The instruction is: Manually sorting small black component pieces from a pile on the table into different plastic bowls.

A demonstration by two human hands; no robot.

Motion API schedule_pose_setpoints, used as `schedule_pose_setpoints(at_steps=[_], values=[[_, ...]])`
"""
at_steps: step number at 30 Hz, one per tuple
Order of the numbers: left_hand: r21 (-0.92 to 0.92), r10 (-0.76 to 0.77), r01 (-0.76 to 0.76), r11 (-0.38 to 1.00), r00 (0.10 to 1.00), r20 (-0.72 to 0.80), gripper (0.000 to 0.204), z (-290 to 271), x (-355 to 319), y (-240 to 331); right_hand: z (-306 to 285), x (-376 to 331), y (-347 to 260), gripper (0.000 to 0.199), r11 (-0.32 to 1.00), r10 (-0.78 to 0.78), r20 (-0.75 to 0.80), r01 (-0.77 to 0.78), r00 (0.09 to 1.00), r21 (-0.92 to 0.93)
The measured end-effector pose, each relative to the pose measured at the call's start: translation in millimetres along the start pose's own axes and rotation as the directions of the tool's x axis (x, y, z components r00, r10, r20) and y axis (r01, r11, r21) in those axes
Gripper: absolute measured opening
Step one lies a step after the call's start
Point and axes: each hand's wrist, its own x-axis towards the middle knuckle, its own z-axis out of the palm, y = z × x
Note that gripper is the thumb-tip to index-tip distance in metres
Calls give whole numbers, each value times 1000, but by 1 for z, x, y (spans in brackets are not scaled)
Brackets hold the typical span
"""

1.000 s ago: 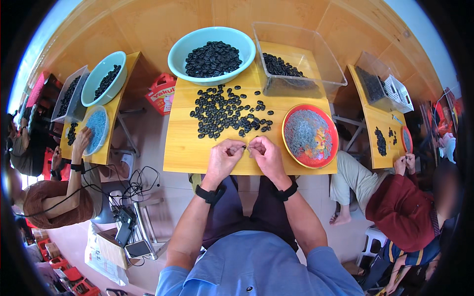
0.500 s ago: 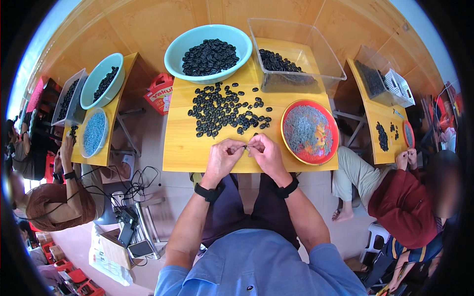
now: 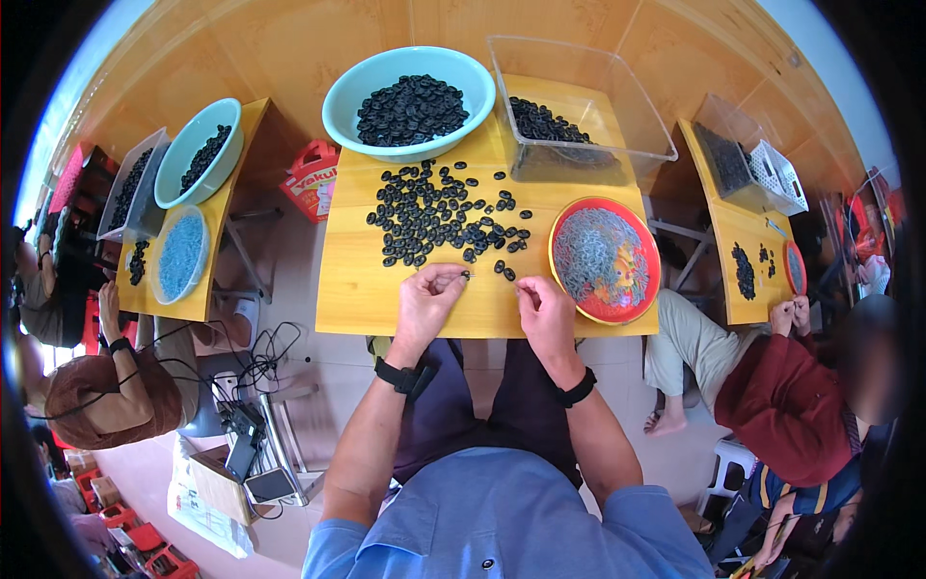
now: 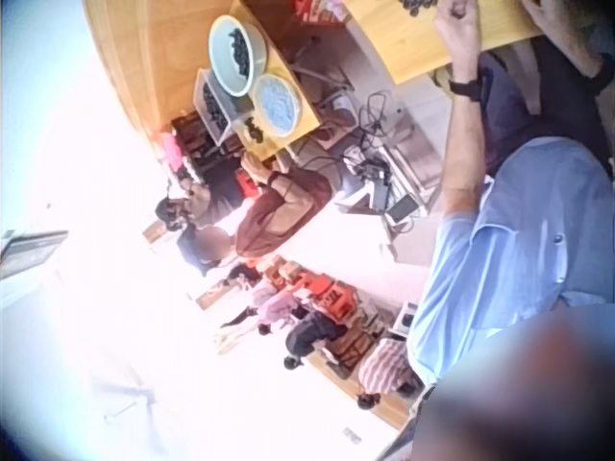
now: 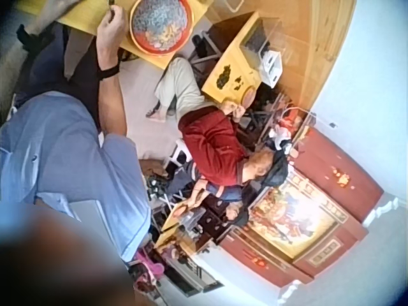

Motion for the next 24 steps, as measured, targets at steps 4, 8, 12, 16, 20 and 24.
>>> schedule_pose_setpoints(at_steps=[4,8,12,16,20,24], values=[[5,-20,20,1000,1000,-18,13,0,0,2,3,7,5,13,971,-142,-31,133,989,-198],[10,-6,6,1000,1000,-18,13,1,-1,3,10,19,-4,16,925,-162,-39,138,986,-353],[8,0,0,1000,1000,-8,13,0,-1,-1,13,23,-10,17,910,-104,28,106,994,-401],[21,-9,9,1000,1000,-3,14,0,-1,1,13,24,-9,15,907,-94,56,109,994,-407],[30,-18,18,999,1000,3,15,-1,1,1,12,26,-1,18,926,-108,106,139,989,-350],[4,-60,60,998,998,-5,15,1,1,5,14,27,-6,18,998,59,174,-62,983,14]])
